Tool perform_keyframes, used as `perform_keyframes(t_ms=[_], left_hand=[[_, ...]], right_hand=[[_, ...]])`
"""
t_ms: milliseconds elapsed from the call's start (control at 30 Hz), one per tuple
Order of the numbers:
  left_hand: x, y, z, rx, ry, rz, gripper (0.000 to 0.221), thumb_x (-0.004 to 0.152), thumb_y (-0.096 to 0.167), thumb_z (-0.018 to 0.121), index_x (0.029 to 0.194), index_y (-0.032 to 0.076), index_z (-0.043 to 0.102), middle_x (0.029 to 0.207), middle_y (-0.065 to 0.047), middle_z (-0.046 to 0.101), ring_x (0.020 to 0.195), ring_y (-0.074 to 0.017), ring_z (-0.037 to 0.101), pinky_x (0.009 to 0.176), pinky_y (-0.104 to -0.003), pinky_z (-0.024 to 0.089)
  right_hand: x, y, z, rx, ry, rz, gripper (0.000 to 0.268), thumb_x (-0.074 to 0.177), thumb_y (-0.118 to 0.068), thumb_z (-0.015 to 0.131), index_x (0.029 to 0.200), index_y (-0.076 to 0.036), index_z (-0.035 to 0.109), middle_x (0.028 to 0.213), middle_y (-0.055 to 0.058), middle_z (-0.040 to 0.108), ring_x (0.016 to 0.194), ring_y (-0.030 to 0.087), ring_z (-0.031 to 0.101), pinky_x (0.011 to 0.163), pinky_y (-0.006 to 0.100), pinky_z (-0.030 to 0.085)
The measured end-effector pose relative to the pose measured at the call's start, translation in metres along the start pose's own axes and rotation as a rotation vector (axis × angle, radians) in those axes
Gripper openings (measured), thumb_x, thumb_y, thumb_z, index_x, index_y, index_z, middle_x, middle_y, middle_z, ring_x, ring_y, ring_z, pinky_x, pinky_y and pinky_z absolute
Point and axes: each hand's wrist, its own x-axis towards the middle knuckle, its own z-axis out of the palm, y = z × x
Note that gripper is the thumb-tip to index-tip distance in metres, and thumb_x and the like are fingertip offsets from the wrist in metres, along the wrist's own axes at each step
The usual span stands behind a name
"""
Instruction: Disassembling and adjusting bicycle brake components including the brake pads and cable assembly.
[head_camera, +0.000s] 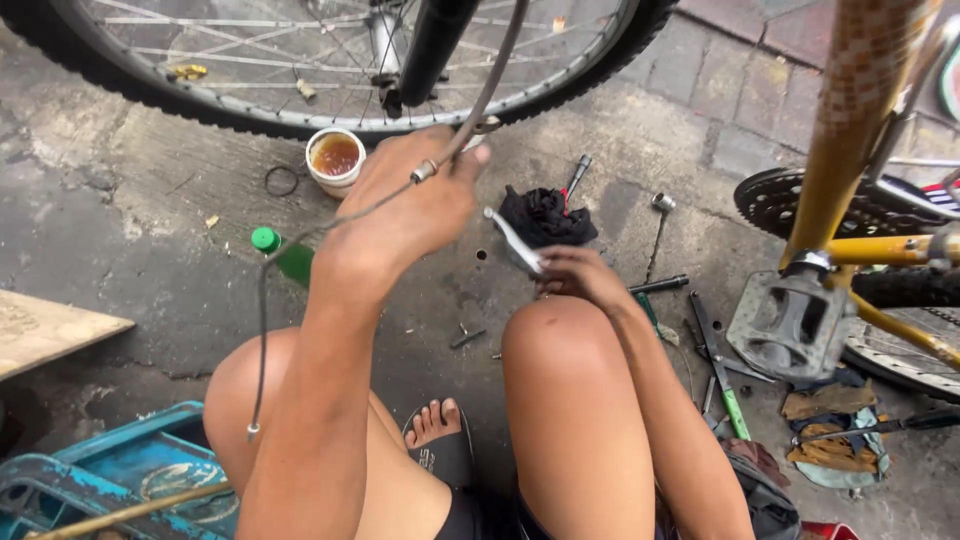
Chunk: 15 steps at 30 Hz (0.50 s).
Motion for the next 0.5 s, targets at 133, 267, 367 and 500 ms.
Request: perform_keyframes(t_ms=[133,267,367,500], left_hand=[[-0.001,-0.005,-0.01,0.021,0.052,-0.042,0.044,0.103,0.035,0.043,0.112,0.001,0.069,0.093,-0.028,0.071,0.102,-0.0468,0.07,0.082,-0.061,0.056],[-0.013,0.005,-0.022,-0.154,0.107,0.007,0.051,0.101,0.046,0.046,0.12,0.003,0.067,0.099,-0.029,0.071,0.111,-0.05,0.065,0.091,-0.063,0.05],[-0.024,0.014,-0.032,-0.284,0.107,0.066,0.057,0.097,0.052,0.051,0.118,0.003,0.07,0.097,-0.028,0.073,0.108,-0.0469,0.068,0.093,-0.059,0.051],[-0.031,0.017,-0.04,-0.511,0.126,0.177,0.055,0.09,0.055,0.063,0.108,0.006,0.077,0.069,-0.009,0.071,0.079,-0.0222,0.062,0.083,-0.041,0.052]], right_hand=[[-0.029,-0.086,0.023,0.121,0.0,-0.094,0.028,0.092,-0.006,0.066,0.115,0.007,0.07,0.087,0.019,0.069,0.073,0.026,0.071,0.062,0.035,0.057],[-0.061,-0.14,0.047,0.192,-0.108,-0.145,0.029,0.094,-0.013,0.06,0.115,0.004,0.07,0.084,0.02,0.065,0.071,0.03,0.067,0.059,0.036,0.052],[-0.086,-0.177,0.073,0.144,-0.186,-0.203,0.032,0.093,-0.015,0.058,0.115,0.007,0.068,0.082,0.022,0.065,0.072,0.031,0.069,0.06,0.037,0.054],[-0.112,-0.21,0.113,-0.049,-0.219,-0.364,0.028,0.091,-0.005,0.061,0.11,0.014,0.067,0.082,0.024,0.065,0.075,0.031,0.07,0.066,0.04,0.058]])
